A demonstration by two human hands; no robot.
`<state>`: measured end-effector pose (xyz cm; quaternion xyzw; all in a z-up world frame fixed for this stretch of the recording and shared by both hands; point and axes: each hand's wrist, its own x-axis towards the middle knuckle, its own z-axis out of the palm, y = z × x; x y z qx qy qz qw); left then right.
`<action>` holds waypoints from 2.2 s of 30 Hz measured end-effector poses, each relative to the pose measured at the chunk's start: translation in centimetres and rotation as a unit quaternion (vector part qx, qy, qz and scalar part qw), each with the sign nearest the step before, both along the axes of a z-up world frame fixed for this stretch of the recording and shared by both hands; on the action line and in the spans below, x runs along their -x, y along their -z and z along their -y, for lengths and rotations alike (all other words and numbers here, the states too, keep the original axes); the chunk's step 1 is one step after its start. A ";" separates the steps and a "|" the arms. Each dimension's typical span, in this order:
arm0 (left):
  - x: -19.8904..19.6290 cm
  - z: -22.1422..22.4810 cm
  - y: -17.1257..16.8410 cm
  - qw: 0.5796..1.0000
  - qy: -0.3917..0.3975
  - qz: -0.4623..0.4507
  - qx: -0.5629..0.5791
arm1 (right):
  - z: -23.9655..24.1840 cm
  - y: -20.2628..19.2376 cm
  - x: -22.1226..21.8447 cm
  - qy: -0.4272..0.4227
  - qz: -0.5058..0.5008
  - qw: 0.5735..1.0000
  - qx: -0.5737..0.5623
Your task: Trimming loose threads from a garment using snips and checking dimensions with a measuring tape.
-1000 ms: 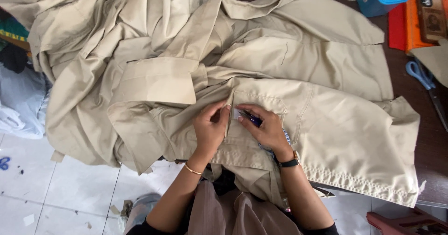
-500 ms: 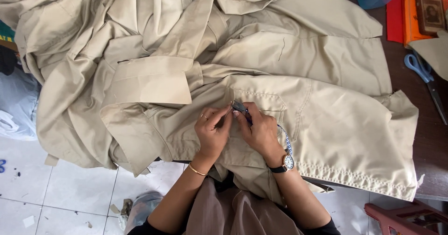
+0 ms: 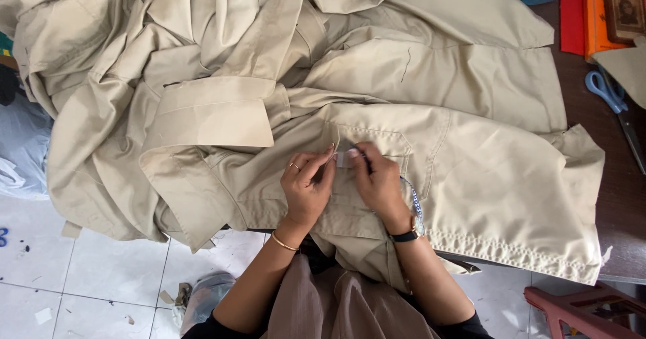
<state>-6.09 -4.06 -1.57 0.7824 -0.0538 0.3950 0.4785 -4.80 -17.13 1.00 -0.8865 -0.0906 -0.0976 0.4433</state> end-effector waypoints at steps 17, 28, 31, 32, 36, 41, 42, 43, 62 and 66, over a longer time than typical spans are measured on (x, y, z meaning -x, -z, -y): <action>0.3 -4.2 2.8 0.932 0.015 -0.317 0.175 | 1.6 3.1 -0.9 -0.034 -0.119 0.971 -0.204; -0.4 -4.6 2.8 0.956 -0.025 -0.289 -0.032 | 0.0 -0.3 -1.5 -0.027 -0.074 0.997 -0.019; -0.6 -4.4 1.2 0.951 -0.009 -0.302 -0.070 | 0.4 -1.6 -0.4 -0.053 -0.098 0.993 -0.040; -0.2 -4.0 0.8 0.950 -0.010 -0.304 -0.071 | 0.5 -1.2 -0.3 -0.053 -0.100 0.993 -0.040; 0.3 -2.5 -0.9 0.922 -0.111 -0.206 -0.308 | 1.3 -0.3 -0.4 -0.074 -0.087 0.991 -0.071; 0.5 -2.6 -1.1 0.923 -0.089 -0.129 -0.350 | 1.5 0.1 -0.3 -0.086 -0.068 0.990 -0.091; 0.5 -2.4 -1.3 0.926 -0.081 -0.122 -0.348 | 1.5 0.1 -0.3 -0.085 -0.068 0.990 -0.086; 0.6 -2.1 -1.4 0.929 -0.073 -0.114 -0.345 | 1.4 0.1 -0.4 -0.086 -0.067 0.991 -0.081; -0.3 0.3 0.6 0.931 -0.146 -0.213 -0.257 | 1.6 0.1 -0.1 -0.082 -0.043 0.989 -0.114; -0.2 -0.1 1.3 0.943 -0.133 -0.221 -0.209 | 1.7 0.3 -0.1 -0.082 -0.047 0.989 -0.114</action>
